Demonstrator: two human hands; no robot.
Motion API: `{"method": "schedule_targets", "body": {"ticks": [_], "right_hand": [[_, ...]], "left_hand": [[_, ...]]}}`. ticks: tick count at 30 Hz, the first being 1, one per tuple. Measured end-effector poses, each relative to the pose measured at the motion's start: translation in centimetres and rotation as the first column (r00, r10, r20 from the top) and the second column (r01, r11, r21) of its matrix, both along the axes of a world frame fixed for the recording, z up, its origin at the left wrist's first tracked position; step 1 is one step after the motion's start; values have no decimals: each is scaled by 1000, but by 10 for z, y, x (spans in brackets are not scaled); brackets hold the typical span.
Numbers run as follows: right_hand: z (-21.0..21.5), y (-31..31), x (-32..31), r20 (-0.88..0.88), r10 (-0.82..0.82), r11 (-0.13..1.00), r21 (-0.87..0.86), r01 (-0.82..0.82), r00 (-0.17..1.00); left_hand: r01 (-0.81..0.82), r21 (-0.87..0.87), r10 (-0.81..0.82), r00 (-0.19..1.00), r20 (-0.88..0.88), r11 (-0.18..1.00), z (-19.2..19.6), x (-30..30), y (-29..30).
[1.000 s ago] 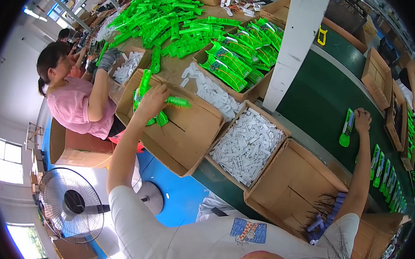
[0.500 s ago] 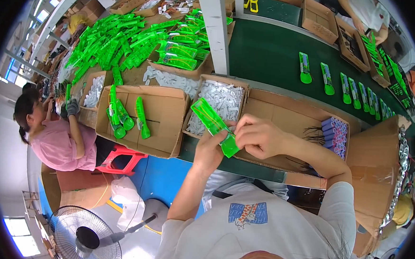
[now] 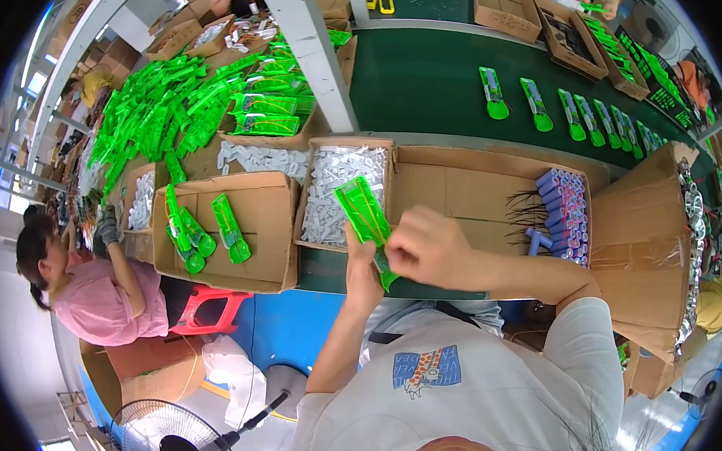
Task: Manually assembling electronic components and batteries into green plastic flashlight housings on a factory production line.
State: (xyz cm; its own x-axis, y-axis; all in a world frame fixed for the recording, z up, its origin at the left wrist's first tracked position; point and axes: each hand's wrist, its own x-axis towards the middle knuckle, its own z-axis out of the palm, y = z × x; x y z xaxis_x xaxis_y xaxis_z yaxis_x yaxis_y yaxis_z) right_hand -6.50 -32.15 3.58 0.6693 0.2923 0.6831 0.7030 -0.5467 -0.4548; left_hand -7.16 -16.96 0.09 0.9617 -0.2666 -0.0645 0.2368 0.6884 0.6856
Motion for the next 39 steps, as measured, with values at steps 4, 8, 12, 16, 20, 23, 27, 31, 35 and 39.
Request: {"method": "schedule_targets", "body": {"ticks": [4, 8, 12, 16, 20, 23, 27, 31, 35, 39], "right_hand": [[-8, -40, -7, -194, 204, 978, -3, -209, 960], [-20, -164, -15, -372, -90, 553, -790, -265, 924], [-30, -203, -42, -480, -146, 342, -845, -411, 865], [-11, -171, -18, -25, -27, 658, -753, -1, 999], [13, -97, -19, -7, 10, 973, -229, -11, 1000], [23, -67, -20, 100, 44, 964, -264, -16, 994], [44, -59, -9, -634, 34, 998, 60, 6, 772], [22, -48, 11, -836, 102, 988, 147, 42, 540], [12, -24, 12, -683, -20, 993, 69, 91, 730], [-8, 7, 33, -408, -49, 998, 6, 56, 912]], "left_hand": [[18, 450, -65, 994, 89, 893, -2, -5, -13], [205, 252, -232, 969, 83, 946, 4, -11, -3], [318, 283, -349, 935, 63, 905, 5, -20, -9], [426, 225, -433, 901, -21, 876, 0, -33, -17], [469, 186, -463, 883, -76, 863, 0, -38, -32], [390, 257, -407, 913, 13, 884, -3, -32, -37], [226, 368, -298, 942, 152, 902, -2, -28, -37], [151, 442, -246, 955, 165, 884, -2, -28, -42], [112, 481, -203, 969, 141, 870, -2, -31, -40], [74, 420, -123, 988, 90, 904, -3, -22, -16]]}}
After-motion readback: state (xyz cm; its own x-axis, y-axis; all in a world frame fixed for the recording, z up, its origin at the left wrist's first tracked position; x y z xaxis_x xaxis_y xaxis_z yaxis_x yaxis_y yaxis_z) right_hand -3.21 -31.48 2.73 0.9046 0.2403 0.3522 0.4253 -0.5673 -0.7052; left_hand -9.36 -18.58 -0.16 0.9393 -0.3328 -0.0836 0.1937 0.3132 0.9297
